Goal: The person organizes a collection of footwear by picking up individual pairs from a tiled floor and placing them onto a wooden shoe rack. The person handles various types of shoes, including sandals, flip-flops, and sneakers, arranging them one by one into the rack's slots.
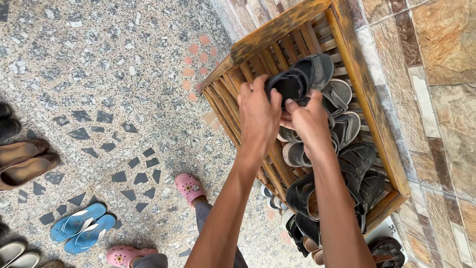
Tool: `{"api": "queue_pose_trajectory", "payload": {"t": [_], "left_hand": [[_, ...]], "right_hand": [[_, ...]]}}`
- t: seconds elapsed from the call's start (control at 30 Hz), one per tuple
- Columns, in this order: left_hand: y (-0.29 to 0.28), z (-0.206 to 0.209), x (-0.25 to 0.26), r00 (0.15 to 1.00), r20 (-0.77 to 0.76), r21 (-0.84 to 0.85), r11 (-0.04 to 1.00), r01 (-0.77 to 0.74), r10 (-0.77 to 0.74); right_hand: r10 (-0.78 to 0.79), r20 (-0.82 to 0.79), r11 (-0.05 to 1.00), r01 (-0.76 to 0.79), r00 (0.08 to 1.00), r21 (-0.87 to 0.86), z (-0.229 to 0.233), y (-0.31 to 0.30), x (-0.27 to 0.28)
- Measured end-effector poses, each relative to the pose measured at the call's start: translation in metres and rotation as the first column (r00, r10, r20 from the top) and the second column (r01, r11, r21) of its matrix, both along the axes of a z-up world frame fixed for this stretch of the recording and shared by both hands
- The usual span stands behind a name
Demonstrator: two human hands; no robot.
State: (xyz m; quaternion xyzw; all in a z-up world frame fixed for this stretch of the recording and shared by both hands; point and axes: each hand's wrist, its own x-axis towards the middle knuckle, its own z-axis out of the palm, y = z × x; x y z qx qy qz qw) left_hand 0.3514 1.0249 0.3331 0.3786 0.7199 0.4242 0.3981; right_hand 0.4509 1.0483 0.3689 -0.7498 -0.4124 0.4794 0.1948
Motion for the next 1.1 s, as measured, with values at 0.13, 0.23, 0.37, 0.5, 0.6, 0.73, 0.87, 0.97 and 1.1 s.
{"api": "queue_pose_trajectory", "payload": {"t": [0.13,0.23,0.37,0.5,0.6,0.73,0.87,0.97,1.1], "left_hand": [[-0.003,-0.007,0.001,1.000,-0.014,0.034,0.999,-0.012,0.012],[-0.003,-0.003,-0.003,0.999,0.039,0.042,0.999,-0.016,0.014],[-0.002,0.003,-0.006,0.995,0.096,0.048,0.999,-0.005,0.000],[-0.005,0.003,-0.001,0.999,0.054,0.108,0.994,-0.011,0.005],[-0.003,-0.001,0.001,0.999,0.039,0.100,0.995,0.021,-0.025],[0.010,-0.006,0.010,0.988,-0.047,0.077,0.986,0.150,-0.146],[0.013,-0.009,0.014,0.957,-0.101,0.064,0.959,0.278,-0.271],[0.016,-0.010,0.009,0.933,-0.112,0.080,0.932,0.353,-0.343],[0.020,-0.013,0.003,0.924,0.060,0.070,0.925,0.374,-0.379]], "right_hand": [[0.060,0.120,0.998,-0.060,0.991,-0.008,-0.005,0.012,-0.011],[0.101,0.153,0.994,-0.106,0.983,0.022,-0.006,0.017,-0.013],[0.213,0.308,0.968,-0.242,0.927,0.060,-0.002,0.017,-0.014],[0.273,0.412,0.939,-0.334,0.869,0.083,-0.001,0.019,-0.009],[0.217,0.296,0.968,-0.244,0.930,0.055,-0.007,0.025,-0.001],[0.055,0.011,0.997,-0.055,0.998,-0.050,-0.013,0.022,0.019],[-0.031,-0.025,0.997,0.029,0.999,-0.074,-0.020,0.015,0.026],[-0.058,-0.027,0.997,0.057,0.998,-0.042,-0.024,0.012,0.028],[-0.112,-0.046,0.990,0.115,0.993,0.083,-0.028,0.007,0.023]]}}
